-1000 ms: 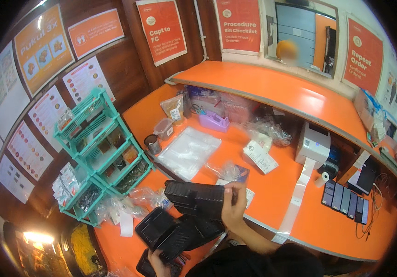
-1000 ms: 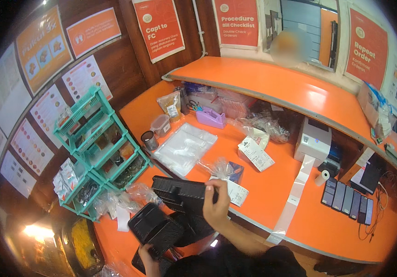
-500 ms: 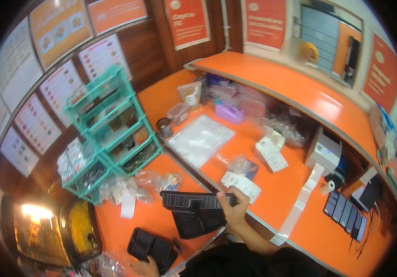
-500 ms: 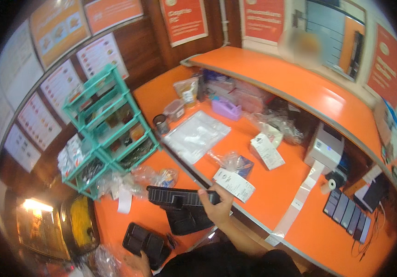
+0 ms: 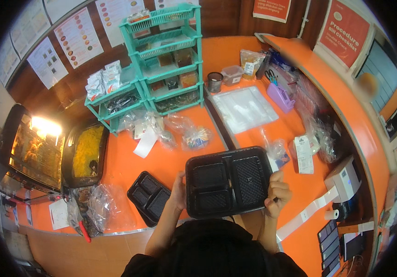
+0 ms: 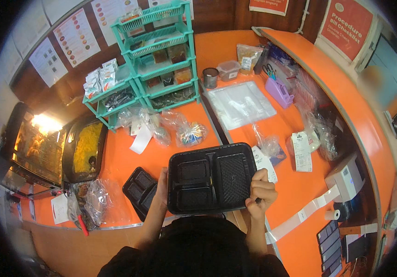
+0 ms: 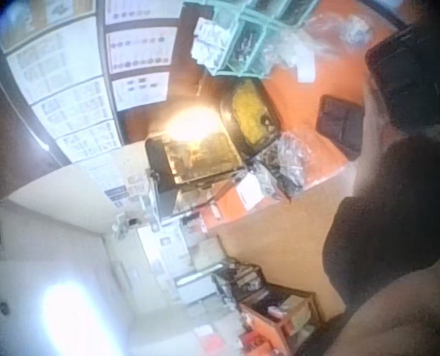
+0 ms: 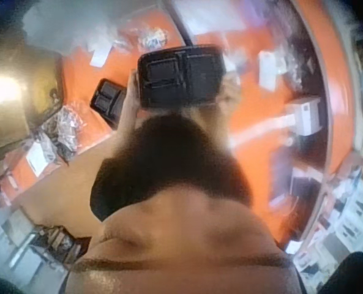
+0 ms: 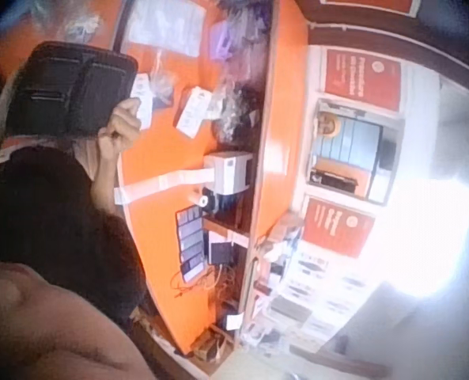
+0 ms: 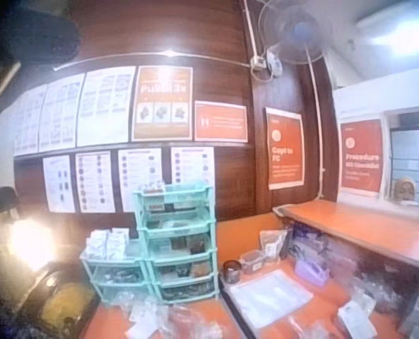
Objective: The person repeatedly picks up black plastic food containers, snaps lids onto bases, and places the assembled units on the counter. The person handles containers one at a time, turning them over and aligning lids before closing them.
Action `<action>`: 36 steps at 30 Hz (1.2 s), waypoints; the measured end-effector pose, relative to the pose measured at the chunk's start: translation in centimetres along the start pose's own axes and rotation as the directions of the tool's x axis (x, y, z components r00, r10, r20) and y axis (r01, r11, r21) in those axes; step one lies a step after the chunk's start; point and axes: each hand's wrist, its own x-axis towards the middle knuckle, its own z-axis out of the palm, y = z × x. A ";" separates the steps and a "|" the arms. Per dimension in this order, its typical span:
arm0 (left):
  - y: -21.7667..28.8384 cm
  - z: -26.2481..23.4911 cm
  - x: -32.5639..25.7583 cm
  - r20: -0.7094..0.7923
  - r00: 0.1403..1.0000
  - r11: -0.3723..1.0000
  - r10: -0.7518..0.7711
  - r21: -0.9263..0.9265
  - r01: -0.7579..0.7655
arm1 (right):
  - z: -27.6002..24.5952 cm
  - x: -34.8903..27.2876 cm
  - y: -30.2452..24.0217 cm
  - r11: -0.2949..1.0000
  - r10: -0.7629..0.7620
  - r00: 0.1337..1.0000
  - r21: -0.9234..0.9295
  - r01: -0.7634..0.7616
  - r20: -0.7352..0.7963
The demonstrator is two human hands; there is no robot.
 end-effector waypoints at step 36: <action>-0.3 -3.4 -3.1 -0.131 0.665 0.317 0.735 0.934 -0.166 | 7.2 -5.4 10.8 0.503 0.864 0.489 -0.152 -0.851 0.118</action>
